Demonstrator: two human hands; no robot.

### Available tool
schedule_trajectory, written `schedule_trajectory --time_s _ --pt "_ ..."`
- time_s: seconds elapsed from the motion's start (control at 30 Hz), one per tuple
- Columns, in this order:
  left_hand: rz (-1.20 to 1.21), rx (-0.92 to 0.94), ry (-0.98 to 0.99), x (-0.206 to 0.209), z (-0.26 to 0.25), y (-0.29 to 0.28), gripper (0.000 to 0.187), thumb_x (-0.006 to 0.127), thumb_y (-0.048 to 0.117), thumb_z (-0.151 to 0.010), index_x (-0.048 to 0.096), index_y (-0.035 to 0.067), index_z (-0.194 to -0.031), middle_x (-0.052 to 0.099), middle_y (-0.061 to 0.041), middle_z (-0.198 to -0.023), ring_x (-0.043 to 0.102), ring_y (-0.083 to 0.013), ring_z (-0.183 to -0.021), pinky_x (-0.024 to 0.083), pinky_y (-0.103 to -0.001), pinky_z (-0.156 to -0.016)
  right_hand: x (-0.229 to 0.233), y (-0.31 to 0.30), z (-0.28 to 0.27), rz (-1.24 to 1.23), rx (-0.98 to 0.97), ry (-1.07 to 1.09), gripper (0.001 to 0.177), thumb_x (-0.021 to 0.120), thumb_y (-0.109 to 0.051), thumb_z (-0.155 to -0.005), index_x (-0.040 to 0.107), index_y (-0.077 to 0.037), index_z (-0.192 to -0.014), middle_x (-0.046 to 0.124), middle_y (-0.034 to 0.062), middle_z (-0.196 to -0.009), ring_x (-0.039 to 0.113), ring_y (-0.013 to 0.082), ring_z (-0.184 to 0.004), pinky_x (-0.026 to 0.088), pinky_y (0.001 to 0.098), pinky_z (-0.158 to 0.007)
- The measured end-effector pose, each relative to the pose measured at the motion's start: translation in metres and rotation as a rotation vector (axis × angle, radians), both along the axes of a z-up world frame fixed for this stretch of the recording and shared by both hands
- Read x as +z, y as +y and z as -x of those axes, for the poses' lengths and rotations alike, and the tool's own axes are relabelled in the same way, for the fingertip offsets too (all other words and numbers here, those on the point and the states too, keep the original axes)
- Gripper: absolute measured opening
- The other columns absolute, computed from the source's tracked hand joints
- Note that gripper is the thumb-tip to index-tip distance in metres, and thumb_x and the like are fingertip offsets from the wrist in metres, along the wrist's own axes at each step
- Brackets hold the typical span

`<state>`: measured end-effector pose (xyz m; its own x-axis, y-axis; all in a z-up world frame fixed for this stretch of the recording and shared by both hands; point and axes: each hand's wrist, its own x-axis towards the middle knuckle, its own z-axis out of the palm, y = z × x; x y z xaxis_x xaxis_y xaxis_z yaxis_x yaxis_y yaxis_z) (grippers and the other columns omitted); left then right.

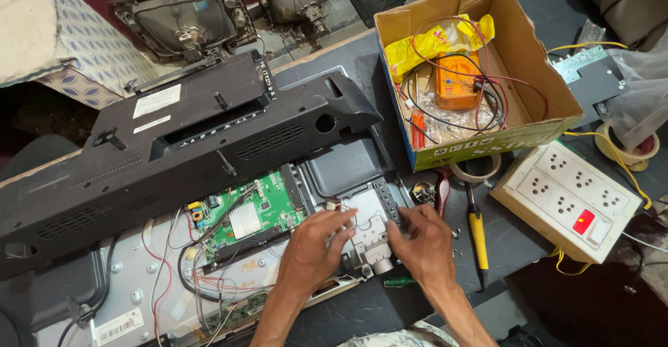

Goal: The person works on the internal components of a disassembled television, connecting wires to a circuit board and adjusting a speaker assembly. They then reposition the television's back casing and handle various cables and connectors.

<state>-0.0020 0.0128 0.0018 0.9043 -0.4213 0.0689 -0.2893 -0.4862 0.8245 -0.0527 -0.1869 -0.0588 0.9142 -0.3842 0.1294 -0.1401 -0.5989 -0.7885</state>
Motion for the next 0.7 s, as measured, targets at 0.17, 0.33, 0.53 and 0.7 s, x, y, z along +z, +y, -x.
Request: schedule_trajectory --time_s 0.17,0.33,0.53,0.7 --pt "0.069 0.116 -0.028 -0.003 0.001 0.007 0.044 0.063 0.01 -0.094 0.064 0.006 -0.137 0.076 -0.013 -0.105 0.073 -0.0267 -0.095 0.055 -0.039 -0.086 0.01 -0.003 -0.004 -0.026 -0.046 -0.045 0.032 0.081 -0.013 -0.076 0.077 0.001 -0.104 0.067 0.0066 -0.076 0.062 0.0139 -0.06 0.05 0.029 -0.057" --pt "0.155 0.189 0.029 -0.002 0.004 0.01 0.043 0.061 0.018 -0.099 0.061 0.002 -0.139 0.079 -0.012 -0.108 0.075 -0.0212 -0.1 0.056 -0.036 -0.088 0.038 0.0 -0.019 -0.03 0.01 -0.13 0.029 0.081 -0.012 -0.076 0.077 0.0 -0.102 0.066 0.005 -0.076 0.06 0.011 -0.059 0.048 0.027 -0.056" --pt "0.221 0.105 0.399 0.004 -0.001 0.019 0.049 0.071 0.018 -0.089 0.063 0.005 -0.136 0.082 -0.008 -0.1 0.075 -0.0143 -0.086 0.061 -0.028 -0.078 0.053 0.017 -0.055 -0.185 0.223 -0.091 0.027 0.083 -0.012 -0.079 0.08 -0.002 -0.104 0.069 0.0042 -0.079 0.061 0.0082 -0.066 0.05 0.0236 -0.059" --pt "0.615 0.32 0.395 -0.005 -0.02 0.048 0.037 0.065 0.005 -0.092 0.068 -0.001 -0.129 0.078 -0.01 -0.098 0.065 -0.0104 -0.075 0.054 -0.026 -0.065 0.04 0.028 -0.082 -0.459 0.434 0.023 0.028 0.078 -0.009 -0.085 0.076 -0.001 -0.112 0.073 0.0055 -0.094 0.07 0.0087 -0.081 0.057 0.024 -0.068"
